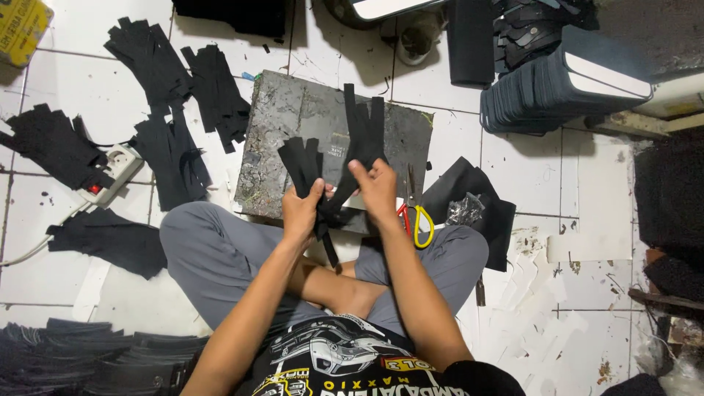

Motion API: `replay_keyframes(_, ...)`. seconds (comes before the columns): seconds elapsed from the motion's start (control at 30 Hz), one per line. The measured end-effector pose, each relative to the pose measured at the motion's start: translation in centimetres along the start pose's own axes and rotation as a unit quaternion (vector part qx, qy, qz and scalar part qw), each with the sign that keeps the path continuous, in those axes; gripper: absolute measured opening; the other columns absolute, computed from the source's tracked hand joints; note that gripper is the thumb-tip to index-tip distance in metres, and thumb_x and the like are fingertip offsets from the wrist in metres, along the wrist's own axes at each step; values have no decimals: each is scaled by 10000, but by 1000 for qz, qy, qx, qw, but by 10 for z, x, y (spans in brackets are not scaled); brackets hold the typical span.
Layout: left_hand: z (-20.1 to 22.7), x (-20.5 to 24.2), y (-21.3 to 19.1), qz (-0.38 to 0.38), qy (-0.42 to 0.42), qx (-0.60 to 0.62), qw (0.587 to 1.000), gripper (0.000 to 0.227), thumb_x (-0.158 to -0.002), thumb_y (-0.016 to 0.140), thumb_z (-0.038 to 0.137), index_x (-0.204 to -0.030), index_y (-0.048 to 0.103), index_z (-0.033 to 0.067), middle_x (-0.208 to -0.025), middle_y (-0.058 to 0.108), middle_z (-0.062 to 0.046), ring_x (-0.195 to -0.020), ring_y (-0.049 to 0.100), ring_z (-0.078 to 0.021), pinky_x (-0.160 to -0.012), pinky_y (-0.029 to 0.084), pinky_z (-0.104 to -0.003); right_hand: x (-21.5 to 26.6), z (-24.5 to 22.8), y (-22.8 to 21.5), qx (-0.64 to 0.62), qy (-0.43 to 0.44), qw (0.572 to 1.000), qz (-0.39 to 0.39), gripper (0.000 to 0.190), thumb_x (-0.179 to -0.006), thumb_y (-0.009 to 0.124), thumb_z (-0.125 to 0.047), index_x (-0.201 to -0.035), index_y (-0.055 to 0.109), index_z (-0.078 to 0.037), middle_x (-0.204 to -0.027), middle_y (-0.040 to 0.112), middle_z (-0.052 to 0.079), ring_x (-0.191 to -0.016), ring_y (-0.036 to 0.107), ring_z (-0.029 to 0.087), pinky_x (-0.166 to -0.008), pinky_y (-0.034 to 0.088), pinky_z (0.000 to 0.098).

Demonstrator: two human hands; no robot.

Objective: Align black material strips on a metal template board and press them down using a hand-held block

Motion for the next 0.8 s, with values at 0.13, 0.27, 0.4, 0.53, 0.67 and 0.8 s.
replay_keyframes(0.13, 16, 1, -9, -5, -10, 35, 999, 238, -987, 713, 180, -968, 654, -50, -914, 763, -231, -748, 781, -259, -634, 660, -338, -25, -46, -19, 16, -1, 1000, 9, 259, -935, 775, -228, -1044, 691, -8, -702, 661, 70, -543, 627, 113, -448, 555, 249)
replay_keyframes(0.27, 7, -6, -24, -8, -21, 74, 997, 288, -1052, 587, 226, -1027, 633, -58, -933, 758, -249, -747, 780, -262, -644, 665, -345, -79, -35, -36, 165, -49, 985, 22, 331, -941, 775, -310, -1135, 730, -45, -820, 687, 67, -720, 642, 153, -588, 545, 308)
replay_keyframes(0.4, 7, 2, -21, -20, -38, 101, 994, 274, -1041, 567, 162, -1084, 636, -99, -1008, 749, -296, -820, 784, -332, -698, 672, -423, -85, -45, -31, 360, -151, 917, 82, 509, -942, 762, -340, -1240, 659, 59, -1004, 657, 235, -963, 684, 416, -820, 562, 507)
replay_keyframes(0.53, -3, -7, -21, -27, -40, 106, 993, 237, -1017, 607, 125, -1131, 622, -83, -1100, 733, -293, -887, 777, -352, -736, 666, -441, -32, -51, 10, 304, -195, 932, 28, 261, -988, 711, -279, -1058, 743, -30, -872, 684, 178, -880, 695, 387, -780, 545, 469)
replay_keyframes(0.67, 3, 2, -6, -34, -50, 83, 995, 226, -975, 679, 136, -1071, 653, -67, -985, 752, -251, -761, 771, -294, -618, 666, -404, 8, -10, 46, 164, -30, 978, -123, 238, -989, 689, -346, -1054, 795, -143, -812, 745, 92, -791, 684, 215, -754, 547, 377)
replay_keyframes(0.8, -6, -1, -9, -24, -17, 20, 999, 217, -914, 774, 147, -1023, 694, -23, -890, 764, -221, -665, 754, -227, -528, 652, -379, 24, 22, 52, 20, 128, 988, -88, 297, -862, 866, -250, -1002, 726, -29, -748, 605, 150, -572, 692, 287, -419, 630, 387)
Point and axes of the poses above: each hand's wrist, its own x-axis away from the middle knuckle, its own y-axis out of the palm, z = x × y, the point moved 8 cm from there along -x, towards the middle knuckle
